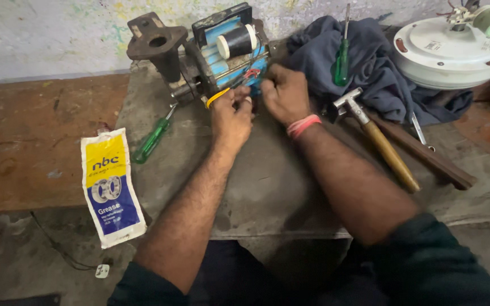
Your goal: The person cleans the exterior of a blue electric motor with a cloth, then uses a green-handled screwdriver to loosen and remove screws from the motor housing. The person continues to manipulate the motor and its wires while seated at a workbench.
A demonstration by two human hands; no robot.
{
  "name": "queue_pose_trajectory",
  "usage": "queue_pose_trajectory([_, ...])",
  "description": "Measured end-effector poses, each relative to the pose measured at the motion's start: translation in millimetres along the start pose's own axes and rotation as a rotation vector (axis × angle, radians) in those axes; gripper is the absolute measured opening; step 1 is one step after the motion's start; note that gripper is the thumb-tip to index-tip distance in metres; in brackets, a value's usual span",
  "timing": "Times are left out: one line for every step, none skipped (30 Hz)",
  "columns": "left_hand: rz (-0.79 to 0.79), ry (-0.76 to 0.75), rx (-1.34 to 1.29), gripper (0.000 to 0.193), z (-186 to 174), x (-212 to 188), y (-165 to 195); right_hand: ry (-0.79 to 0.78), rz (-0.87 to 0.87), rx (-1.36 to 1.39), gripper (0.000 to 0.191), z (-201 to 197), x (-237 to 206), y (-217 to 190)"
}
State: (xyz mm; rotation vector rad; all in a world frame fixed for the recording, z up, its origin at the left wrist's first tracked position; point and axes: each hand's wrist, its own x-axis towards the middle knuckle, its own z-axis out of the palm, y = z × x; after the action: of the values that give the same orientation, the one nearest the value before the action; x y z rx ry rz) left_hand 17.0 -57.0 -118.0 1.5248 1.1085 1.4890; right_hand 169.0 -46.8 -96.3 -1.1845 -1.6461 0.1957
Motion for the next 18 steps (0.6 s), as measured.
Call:
queue_pose_trajectory([-0.066, -0.019, -0.018, 0.017, -0.3, -1.0, 0.9, -0.113, 0.002, 0.122, 0.015, -2.5, -1.8, 3.5])
queue_pose_trajectory([-0.13, -0.036, -0.038, 0.022, 0.0, -1.5, 1.7, -0.227, 0.002, 0.242, 0.016, -4.8, -3.3, 7.1])
queue_pose_trajectory([-0.094, -0.055, -0.044, 0.021, 0.5, -1.4, 2.1, -0.282, 0.056, 0.331, 0.016, -6.3, -4.3, 10.1])
queue_pose_trajectory([-0.062, -0.074, -0.047, 0.02, 1.2, -1.1, 2.1, -0.338, 0.115, 0.423, 0.016, -7.5, -5.1, 12.8])
queue_pose_trajectory([-0.029, -0.097, -0.05, 0.019, 1.7, -0.5, 1.9, -0.389, 0.175, 0.515, 0.018, -8.7, -5.6, 14.9])
queue_pose_trajectory([-0.05, -0.093, -0.06, 0.016, 2.4, -0.2, 1.4, -0.425, 0.212, 0.558, 0.016, -9.8, -5.6, 16.4])
queue_pose_trajectory([-0.068, -0.088, -0.071, 0.013, 2.6, 0.5, 0.8, -0.46, 0.246, 0.6, 0.015, -10.6, -5.5, 17.2])
queue_pose_trajectory([-0.084, -0.08, -0.081, 0.009, 2.9, 1.9, 0.2, -0.497, 0.276, 0.643, 0.013, -11.6, -4.6, 17.6])
queue_pose_trajectory([-0.09, -0.078, -0.069, 0.008, 2.7, 1.7, -0.3, -0.488, 0.316, 0.648, 0.015, -12.4, -4.3, 17.1])
queue_pose_trajectory([-0.097, -0.075, -0.056, 0.007, 2.3, 1.2, -0.7, -0.481, 0.356, 0.653, 0.017, -13.7, -3.8, 16.6])
queue_pose_trajectory([-0.103, -0.071, -0.043, 0.006, 2.0, 0.3, -0.7, -0.474, 0.396, 0.658, 0.019, -14.7, -3.6, 15.4])
queue_pose_trajectory([0.024, -0.036, 0.047, 0.006, 1.9, -0.5, -0.2, -0.466, 0.384, 0.644, 0.02, -16.0, -3.3, 14.5])
queue_pose_trajectory([0.149, -0.003, 0.139, 0.007, 1.9, -2.3, 0.6, -0.458, 0.374, 0.63, 0.021, -17.3, -3.4, 13.3])
queue_pose_trajectory([0.273, 0.028, 0.23, 0.007, 2.3, -4.3, 1.8, -0.449, 0.365, 0.615, 0.024, -18.7, -3.4, 12.5])
queue_pose_trajectory([0.31, 0.027, 0.269, 0.007, 1.9, -5.9, 3.4, -0.456, 0.41, 0.647, 0.021, -20.2, -3.4, 11.8])
queue_pose_trajectory([0.344, 0.025, 0.307, 0.006, 1.8, -7.4, 5.2, -0.462, 0.458, 0.677, 0.019, -21.7, -3.0, 11.4])
queue_pose_trajectory([0.377, 0.023, 0.343, 0.007, 2.3, -9.5, 7.3, -0.467, 0.508, 0.706, 0.016, -23.4, -2.9, 11.4])
queue_pose_trajectory([0.407, 0.019, 0.35, 0.009, 3.3, -10.6, 9.5, -0.48, 0.527, 0.754, 0.015, -25.1, -2.1, 11.7])
